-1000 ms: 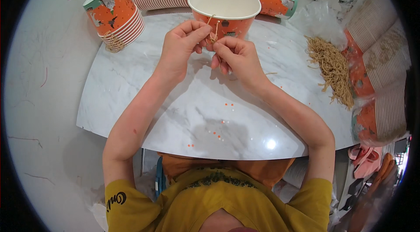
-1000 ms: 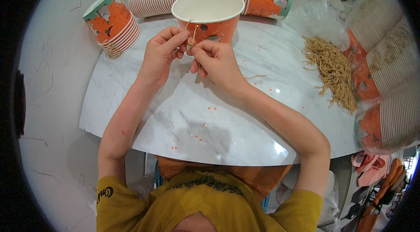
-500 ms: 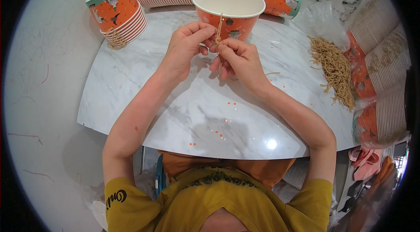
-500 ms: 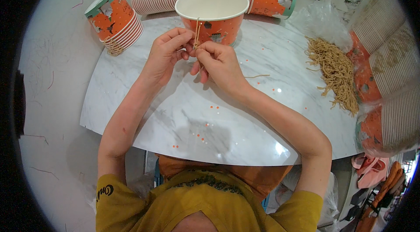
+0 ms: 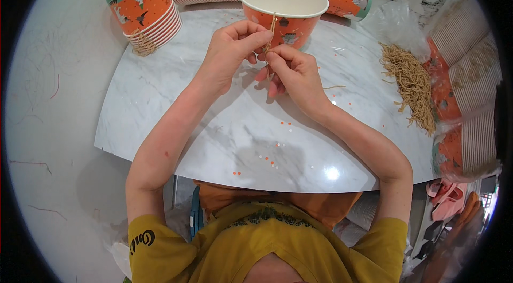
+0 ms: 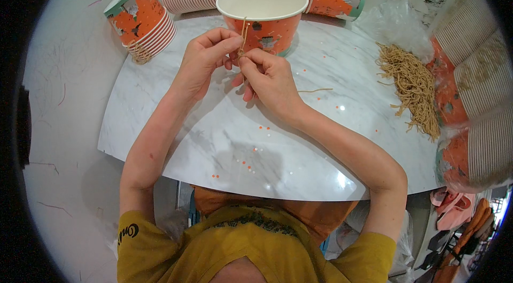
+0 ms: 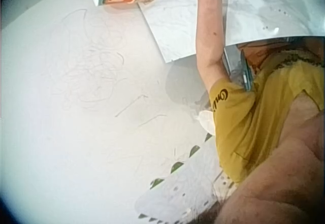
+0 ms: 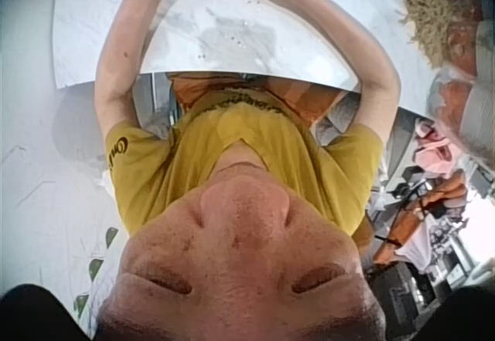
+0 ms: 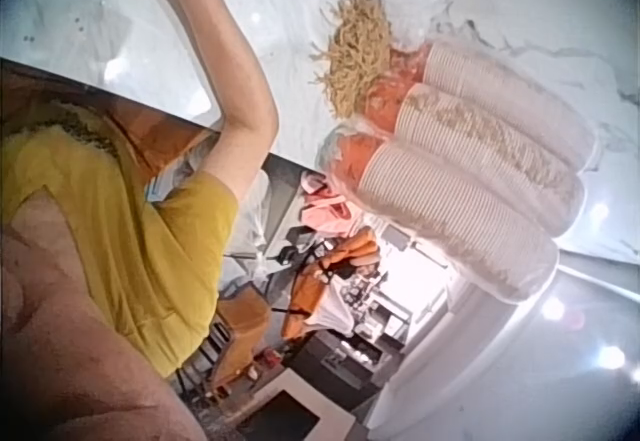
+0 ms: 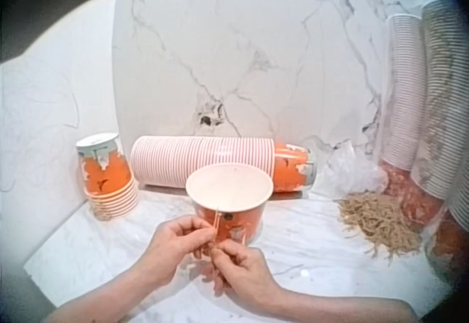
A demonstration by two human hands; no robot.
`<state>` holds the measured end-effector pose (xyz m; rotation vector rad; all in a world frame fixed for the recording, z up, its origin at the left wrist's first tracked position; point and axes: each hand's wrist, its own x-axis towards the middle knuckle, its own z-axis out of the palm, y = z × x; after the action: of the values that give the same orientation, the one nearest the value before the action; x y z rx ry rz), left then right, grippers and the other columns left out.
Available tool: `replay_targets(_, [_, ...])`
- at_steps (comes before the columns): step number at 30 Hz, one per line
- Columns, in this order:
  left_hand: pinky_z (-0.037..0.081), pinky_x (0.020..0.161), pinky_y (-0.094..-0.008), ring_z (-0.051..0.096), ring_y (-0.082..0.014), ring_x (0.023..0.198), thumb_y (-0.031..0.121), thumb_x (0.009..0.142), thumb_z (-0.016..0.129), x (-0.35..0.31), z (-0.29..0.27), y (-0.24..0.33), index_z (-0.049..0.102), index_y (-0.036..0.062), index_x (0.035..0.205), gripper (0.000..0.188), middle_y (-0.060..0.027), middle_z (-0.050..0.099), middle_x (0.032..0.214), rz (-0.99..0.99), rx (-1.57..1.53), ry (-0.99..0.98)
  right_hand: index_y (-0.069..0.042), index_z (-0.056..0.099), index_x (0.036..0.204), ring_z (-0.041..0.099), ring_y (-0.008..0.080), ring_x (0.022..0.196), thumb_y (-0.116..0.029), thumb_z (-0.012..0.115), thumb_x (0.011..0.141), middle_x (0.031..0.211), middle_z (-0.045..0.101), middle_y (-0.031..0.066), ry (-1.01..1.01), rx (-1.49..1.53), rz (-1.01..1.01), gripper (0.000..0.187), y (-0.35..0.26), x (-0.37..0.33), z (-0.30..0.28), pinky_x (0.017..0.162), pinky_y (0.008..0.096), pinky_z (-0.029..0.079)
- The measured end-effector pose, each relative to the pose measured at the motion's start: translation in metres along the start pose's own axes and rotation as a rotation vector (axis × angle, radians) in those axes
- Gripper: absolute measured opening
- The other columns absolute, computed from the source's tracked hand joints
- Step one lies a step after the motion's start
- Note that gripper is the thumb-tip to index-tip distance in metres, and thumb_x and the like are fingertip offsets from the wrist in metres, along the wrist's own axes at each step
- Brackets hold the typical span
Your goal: Attaching elastic decorative strings or handles to printed paper cups at a workstation.
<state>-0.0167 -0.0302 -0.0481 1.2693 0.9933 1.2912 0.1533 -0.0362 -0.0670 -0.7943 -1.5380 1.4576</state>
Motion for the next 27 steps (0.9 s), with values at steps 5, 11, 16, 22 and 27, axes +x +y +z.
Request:
replay_targets(5, [0.041,0.062,-0.0225,0.056,-0.0061,0.071,0.021,0.088,0.072,0.0013,0.0002,0.0016,0.068,0.004,0.091,0.018,0.0008,0.064,0.08,0.034,0.071,0.012,0.001,0.062,0.098,0.057,0.0074,0.053,-0.019,0.05,0.101,0.075,0.065,0.006,0.002,-0.014,0.017,0.024,-0.0007,-0.0009,0.0015,0.046,0.0233,0.047])
replay_targets(11, [0.042,0.063,-0.0226,0.055,-0.006,0.071,0.018,0.088,0.071,0.0026,0.0021,-0.0015,0.068,0.0039,0.092,0.015,0.0013,0.063,0.081,0.066,0.145,0.034,0.002,0.061,0.099,0.057,0.0075,0.053,-0.019,0.049,0.102,0.073,0.065,0.0058,0.002,-0.014,0.022,0.024,0.0024,0.0008,0.001,0.046,0.0238,0.048])
replay_targets(16, [0.042,0.062,-0.0228,0.055,-0.0062,0.07,0.017,0.089,0.071,0.0015,0.0015,-0.0014,0.068,0.004,0.092,0.014,0.0014,0.063,0.08,0.049,0.095,0.046,0.001,0.061,0.098,0.057,0.0074,0.052,-0.019,0.049,0.102,0.073,0.065,0.0056,-0.007,-0.021,0.013,0.025,0.0047,0.0018,0.002,0.047,0.024,0.048])
replay_targets(22, [0.042,0.062,-0.0226,0.055,-0.0064,0.07,0.018,0.089,0.072,0.0012,-0.0003,-0.0047,0.068,0.0039,0.091,0.015,0.0011,0.062,0.078,0.047,0.049,0.029,0.001,0.062,0.098,0.056,0.0074,0.051,-0.019,0.05,0.102,0.072,0.065,0.006,0.0,-0.029,-0.002,0.023,0.0059,0.0018,0.0019,0.046,0.0237,0.048])
replay_targets(27, [0.043,0.062,-0.0223,0.055,-0.0063,0.07,0.018,0.089,0.071,0.0012,0.001,-0.0046,0.067,0.0043,0.091,0.015,0.0011,0.062,0.079,0.062,0.035,0.053,0.001,0.064,0.098,0.056,0.0071,0.051,-0.019,0.052,0.102,0.072,0.065,0.0057,-0.011,-0.01,0.0,0.023,0.0065,0.0006,0.0017,0.046,0.0227,0.047])
